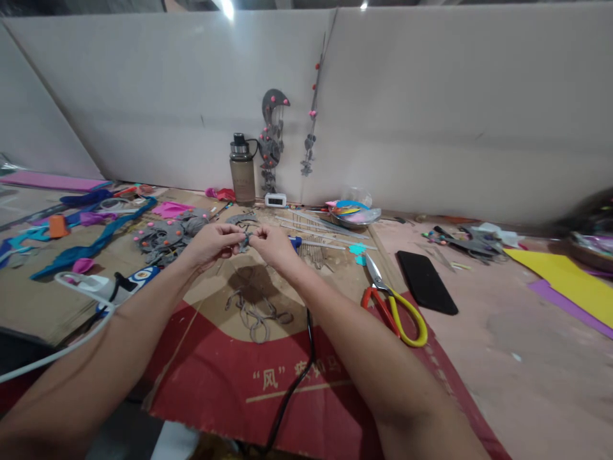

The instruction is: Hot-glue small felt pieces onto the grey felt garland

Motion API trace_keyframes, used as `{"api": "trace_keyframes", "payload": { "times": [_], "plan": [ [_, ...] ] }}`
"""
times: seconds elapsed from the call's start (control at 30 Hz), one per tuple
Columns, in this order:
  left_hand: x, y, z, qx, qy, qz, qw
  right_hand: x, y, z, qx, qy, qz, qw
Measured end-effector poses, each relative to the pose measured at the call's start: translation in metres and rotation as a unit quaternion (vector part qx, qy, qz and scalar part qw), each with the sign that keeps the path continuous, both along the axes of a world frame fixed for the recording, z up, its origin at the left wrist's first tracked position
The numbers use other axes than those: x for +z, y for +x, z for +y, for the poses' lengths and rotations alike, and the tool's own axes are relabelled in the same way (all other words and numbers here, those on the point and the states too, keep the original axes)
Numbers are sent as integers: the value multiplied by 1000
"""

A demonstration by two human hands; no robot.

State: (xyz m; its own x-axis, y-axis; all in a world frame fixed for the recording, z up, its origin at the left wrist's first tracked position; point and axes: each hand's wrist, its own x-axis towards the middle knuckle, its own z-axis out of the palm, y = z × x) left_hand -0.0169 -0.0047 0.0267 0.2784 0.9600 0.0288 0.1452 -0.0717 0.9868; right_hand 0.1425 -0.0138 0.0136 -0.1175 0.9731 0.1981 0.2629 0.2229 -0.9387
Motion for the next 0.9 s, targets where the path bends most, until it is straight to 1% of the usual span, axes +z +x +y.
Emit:
{"api": "trace_keyframes", "payload": {
  "times": [0.13, 0.2, 0.27, 0.37, 0.4, 0.47, 0.57, 0.67, 0.77, 0.83, 0.9],
  "plan": [
    [-3, 3, -2, 10, 72, 54, 996, 1, -2, -4, -3, 26, -29, 999],
    [-3, 4, -3, 19, 83, 65, 994, 0, -2, -3, -3, 20, -29, 999],
    [-1, 4, -3, -2, 46, 38, 998, -2, 1, 0, -1, 2, -18, 1000],
    [2, 1, -2, -60, -47, -46, 996, -3, 4, 4, 1, -25, 3, 1000],
    [3, 0, -1, -68, -66, -68, 993, -3, 5, 5, 2, -33, 8, 999],
    [4, -2, 0, -64, -80, -84, 991, -2, 6, 5, 5, -44, 9, 999],
    [3, -1, 0, -55, -56, -56, 995, -2, 6, 3, 10, -32, -2, 999],
    [0, 2, -2, -45, -3, -3, 999, 0, 4, 0, 12, -5, -30, 999],
    [-1, 4, -4, -16, 43, 56, 997, 0, 3, -2, 12, 23, -68, 997],
    [1, 3, -4, -20, 40, 65, 997, 0, 3, -2, 12, 33, -81, 996],
    [3, 1, -4, -50, 9, 41, 998, 0, 4, -1, 11, 32, -84, 996]
  ]
}}
